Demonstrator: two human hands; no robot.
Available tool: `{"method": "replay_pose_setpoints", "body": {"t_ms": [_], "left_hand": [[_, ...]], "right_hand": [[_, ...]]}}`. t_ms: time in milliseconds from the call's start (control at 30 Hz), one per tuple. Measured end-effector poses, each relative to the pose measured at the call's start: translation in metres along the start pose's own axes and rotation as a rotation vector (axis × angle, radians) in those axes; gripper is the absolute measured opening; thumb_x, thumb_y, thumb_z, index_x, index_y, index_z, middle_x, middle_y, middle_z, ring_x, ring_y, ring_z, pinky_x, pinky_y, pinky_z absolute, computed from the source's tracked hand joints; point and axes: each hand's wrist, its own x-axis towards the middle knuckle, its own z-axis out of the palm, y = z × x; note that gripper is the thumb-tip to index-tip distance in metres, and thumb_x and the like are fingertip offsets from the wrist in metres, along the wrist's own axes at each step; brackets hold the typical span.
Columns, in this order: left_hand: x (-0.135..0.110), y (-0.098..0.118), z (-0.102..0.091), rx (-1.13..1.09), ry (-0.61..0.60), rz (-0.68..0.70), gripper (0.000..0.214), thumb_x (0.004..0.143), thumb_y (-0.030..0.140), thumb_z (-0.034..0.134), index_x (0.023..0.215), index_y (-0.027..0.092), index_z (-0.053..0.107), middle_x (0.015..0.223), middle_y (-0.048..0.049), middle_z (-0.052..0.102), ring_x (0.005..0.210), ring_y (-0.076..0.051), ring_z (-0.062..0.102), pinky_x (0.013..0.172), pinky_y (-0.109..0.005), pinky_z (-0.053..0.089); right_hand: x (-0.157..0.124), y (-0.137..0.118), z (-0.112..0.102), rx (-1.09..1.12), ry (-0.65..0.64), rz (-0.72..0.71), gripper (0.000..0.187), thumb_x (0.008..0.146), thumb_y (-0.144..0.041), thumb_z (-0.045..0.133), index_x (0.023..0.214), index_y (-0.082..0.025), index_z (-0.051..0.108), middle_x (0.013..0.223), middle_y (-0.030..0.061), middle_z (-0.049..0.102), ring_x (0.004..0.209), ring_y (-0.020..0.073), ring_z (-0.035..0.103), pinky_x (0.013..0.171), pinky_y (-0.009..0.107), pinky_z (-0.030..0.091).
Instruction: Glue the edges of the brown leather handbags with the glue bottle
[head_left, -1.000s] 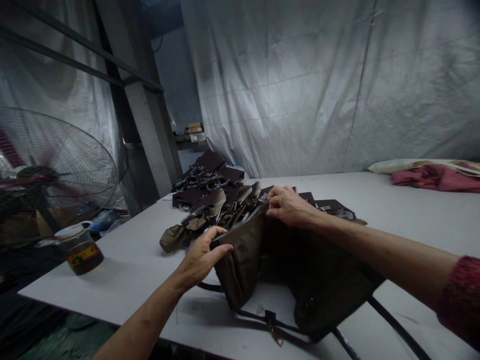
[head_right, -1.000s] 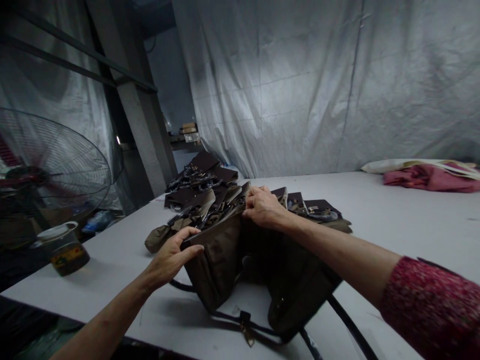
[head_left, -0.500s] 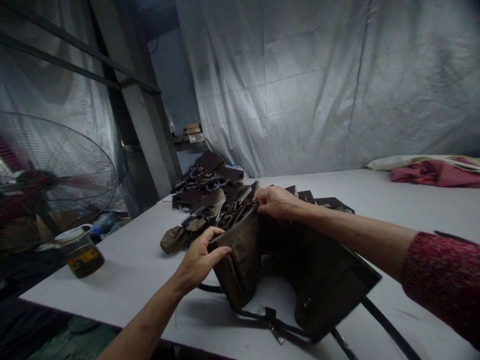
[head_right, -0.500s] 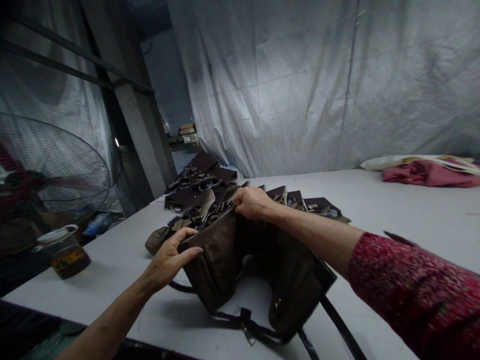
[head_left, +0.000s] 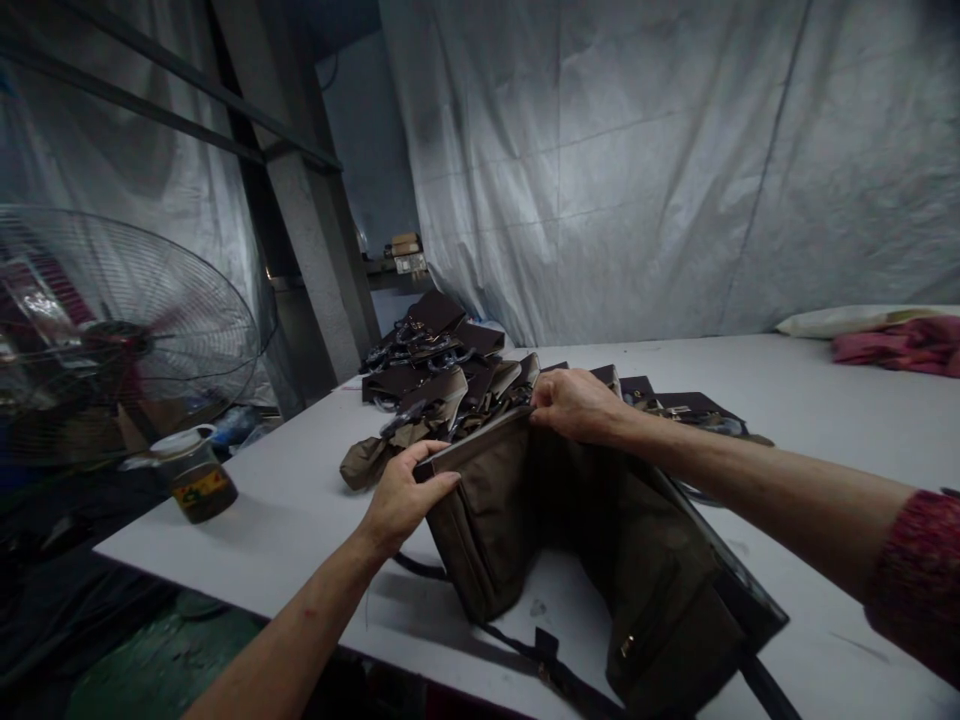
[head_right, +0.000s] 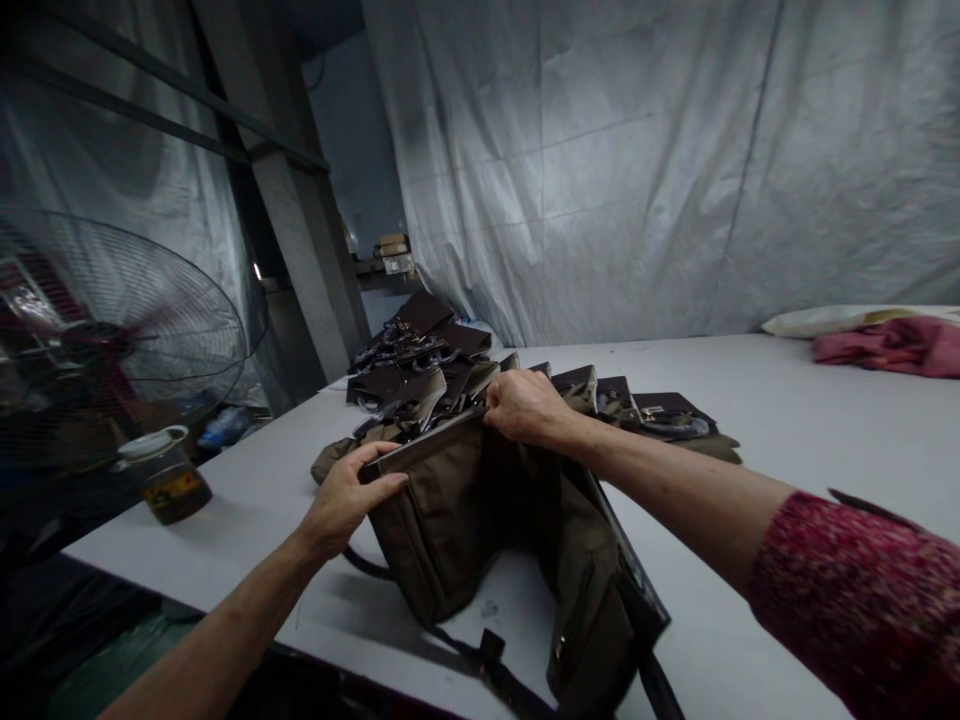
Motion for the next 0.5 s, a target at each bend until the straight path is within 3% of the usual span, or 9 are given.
{"method": "replay_pose_setpoints", "body": {"t_ms": [100, 267, 500], "left_hand": [[0.0002, 0.0004, 0.0013, -0.029, -0.014, -0.022, 0.04, 0.072, 0.039, 0.078, 0.103, 0.017, 0.066, 0.084, -0.0003, 0.068, 0.074, -0.014, 0.059, 0.068, -0.022, 0.045], [0.0009, -0.0008, 0.0029, -0.047, -0.007, 0.005, 0.039, 0.082, 0.054, 0.067, 0.095, 0.017, 0.068, 0.078, 0.0007, 0.065, 0.07, -0.012, 0.056, 0.065, -0.021, 0.042], [-0.0028, 0.001, 0.0053, -0.03, 0.02, 0.023, 0.032, 0.082, 0.049, 0.068, 0.091, 0.018, 0.068, 0.078, 0.0013, 0.064, 0.072, -0.012, 0.055, 0.064, -0.02, 0.041]], "right_hand": [[-0.0009, -0.0009, 0.0005, -0.025, 0.007, -0.006, 0.006, 0.073, -0.017, 0.068, 0.068, -0.018, 0.072, 0.072, 0.004, 0.071, 0.069, 0.0182, 0.063, 0.058, 0.025, 0.037], [-0.0017, -0.0002, 0.0027, -0.045, 0.015, -0.013, 0.007, 0.074, -0.018, 0.067, 0.068, -0.018, 0.071, 0.074, 0.005, 0.071, 0.071, 0.0195, 0.063, 0.06, 0.026, 0.036], [-0.007, -0.0007, -0.0004, -0.042, 0.021, 0.022, 0.008, 0.074, -0.02, 0.068, 0.067, -0.018, 0.072, 0.068, 0.004, 0.069, 0.068, 0.0185, 0.063, 0.057, 0.026, 0.035]]}}
